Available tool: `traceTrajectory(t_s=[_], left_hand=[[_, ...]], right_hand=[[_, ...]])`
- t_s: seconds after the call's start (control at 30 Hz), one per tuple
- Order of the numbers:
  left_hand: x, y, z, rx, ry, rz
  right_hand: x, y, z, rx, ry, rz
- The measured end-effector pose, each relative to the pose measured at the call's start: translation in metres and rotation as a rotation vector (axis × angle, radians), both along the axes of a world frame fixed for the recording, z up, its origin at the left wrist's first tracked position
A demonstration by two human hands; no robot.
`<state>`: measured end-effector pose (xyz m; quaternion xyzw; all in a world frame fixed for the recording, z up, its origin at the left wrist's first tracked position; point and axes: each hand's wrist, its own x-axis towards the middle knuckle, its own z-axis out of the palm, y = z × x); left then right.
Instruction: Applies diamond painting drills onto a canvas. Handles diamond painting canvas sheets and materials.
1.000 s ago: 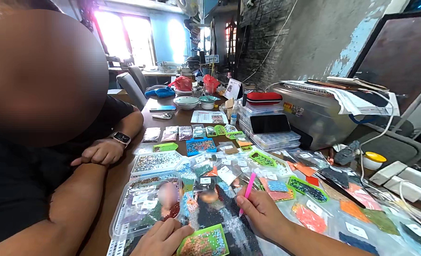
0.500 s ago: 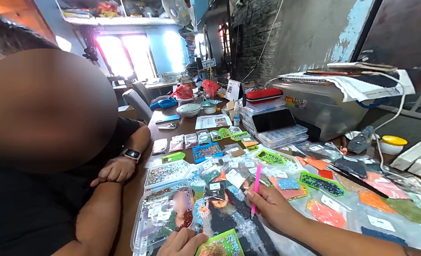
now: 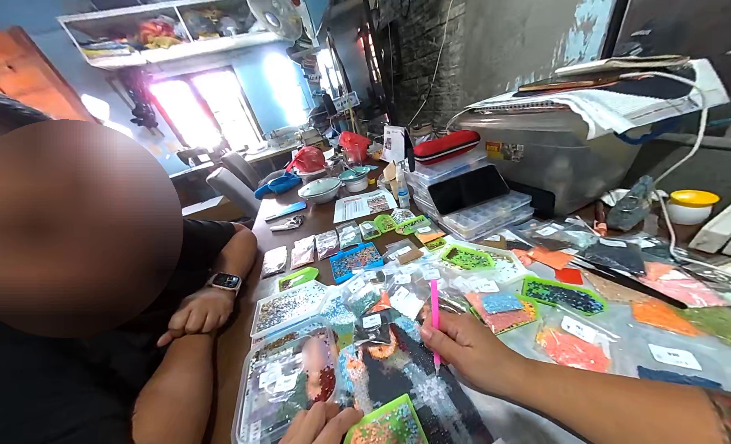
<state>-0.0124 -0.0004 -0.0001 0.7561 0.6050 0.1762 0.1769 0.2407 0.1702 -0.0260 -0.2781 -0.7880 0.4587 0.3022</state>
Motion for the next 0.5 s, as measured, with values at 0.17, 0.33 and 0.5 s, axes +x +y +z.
traceTrajectory(t_s=[0.17,0.33,0.5], left_hand=[[0.0006,-0.0010,0.0002,0.003,-0.006,0.005],[0.0036,0.0002,-0.0009,0.020,-0.009,0.001],[0.0060,0.0009,-0.0010,0.031,-0.014,-0.001]], right_hand=[[0.0006,-0.0019,0.0031,0.014,-0.024,0.000],[0.0024,0.0004,-0.0004,0.019,0.001,-0.008],[0.0045,0.0018,-0.0024,0.014,0.010,-0.005]])
